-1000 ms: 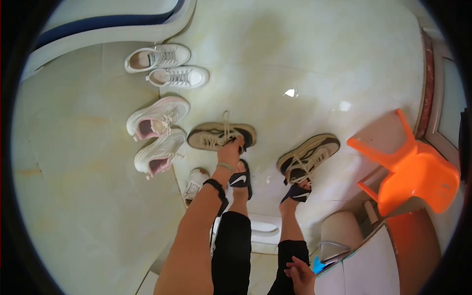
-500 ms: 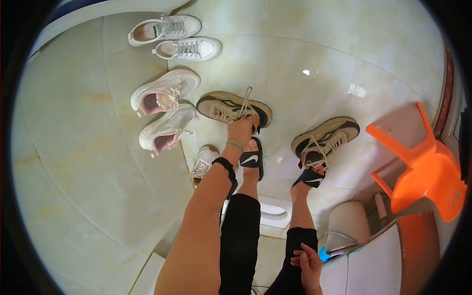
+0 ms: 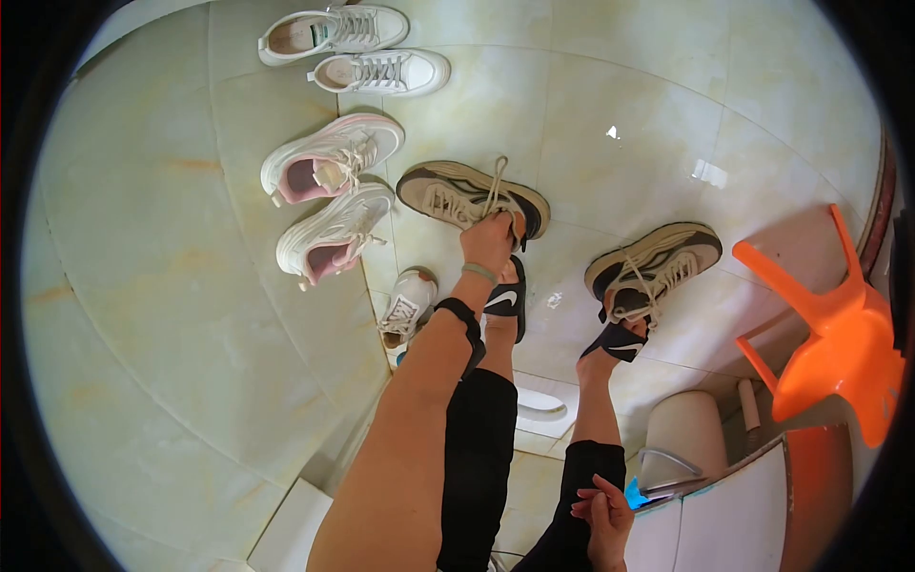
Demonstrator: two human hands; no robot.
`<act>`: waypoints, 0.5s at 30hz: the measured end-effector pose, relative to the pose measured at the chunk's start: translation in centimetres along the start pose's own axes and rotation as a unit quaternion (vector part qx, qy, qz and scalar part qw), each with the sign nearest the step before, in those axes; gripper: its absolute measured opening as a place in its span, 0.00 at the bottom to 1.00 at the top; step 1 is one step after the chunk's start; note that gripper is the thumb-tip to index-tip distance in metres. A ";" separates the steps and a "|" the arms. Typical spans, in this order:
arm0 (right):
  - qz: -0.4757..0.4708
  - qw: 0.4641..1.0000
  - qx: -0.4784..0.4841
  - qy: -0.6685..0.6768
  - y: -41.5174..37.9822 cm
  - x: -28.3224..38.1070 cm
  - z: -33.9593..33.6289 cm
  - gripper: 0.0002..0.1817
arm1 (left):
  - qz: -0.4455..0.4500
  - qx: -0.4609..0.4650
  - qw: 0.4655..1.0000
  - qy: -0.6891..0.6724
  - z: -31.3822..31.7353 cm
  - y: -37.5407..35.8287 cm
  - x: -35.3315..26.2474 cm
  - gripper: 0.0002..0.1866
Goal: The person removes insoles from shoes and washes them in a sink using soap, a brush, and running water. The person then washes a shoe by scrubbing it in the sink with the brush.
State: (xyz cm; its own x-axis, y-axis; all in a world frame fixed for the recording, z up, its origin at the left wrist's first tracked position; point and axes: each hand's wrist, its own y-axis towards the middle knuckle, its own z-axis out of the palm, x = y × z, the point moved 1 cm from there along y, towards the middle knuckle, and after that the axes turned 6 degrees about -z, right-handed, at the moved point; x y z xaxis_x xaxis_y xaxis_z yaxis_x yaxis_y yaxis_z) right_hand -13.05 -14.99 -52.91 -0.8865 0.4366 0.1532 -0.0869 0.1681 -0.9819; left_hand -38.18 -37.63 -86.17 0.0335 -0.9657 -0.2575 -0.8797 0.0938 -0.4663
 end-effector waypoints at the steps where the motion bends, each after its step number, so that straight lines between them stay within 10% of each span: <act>1: -0.006 1.000 -0.002 0.001 0.0 -0.1 0.0 0.15 | -0.011 0.001 1.000 -0.002 -0.1 0.2 -0.2 0.04; 15: -0.027 0.999 0.025 -0.028 -0.6 0.0 -0.4 0.19 | -0.095 0.000 0.995 -0.021 1.0 1.1 -1.0 0.04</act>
State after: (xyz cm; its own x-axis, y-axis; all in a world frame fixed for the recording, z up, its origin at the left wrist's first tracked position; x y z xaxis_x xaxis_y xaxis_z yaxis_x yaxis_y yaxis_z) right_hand -12.81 -14.75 -52.23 -0.9036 0.3779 0.2016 -0.1575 0.1446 -0.9769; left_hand -38.74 -36.31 -87.27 0.2194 -0.9548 -0.2003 -0.8555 -0.0896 -0.5100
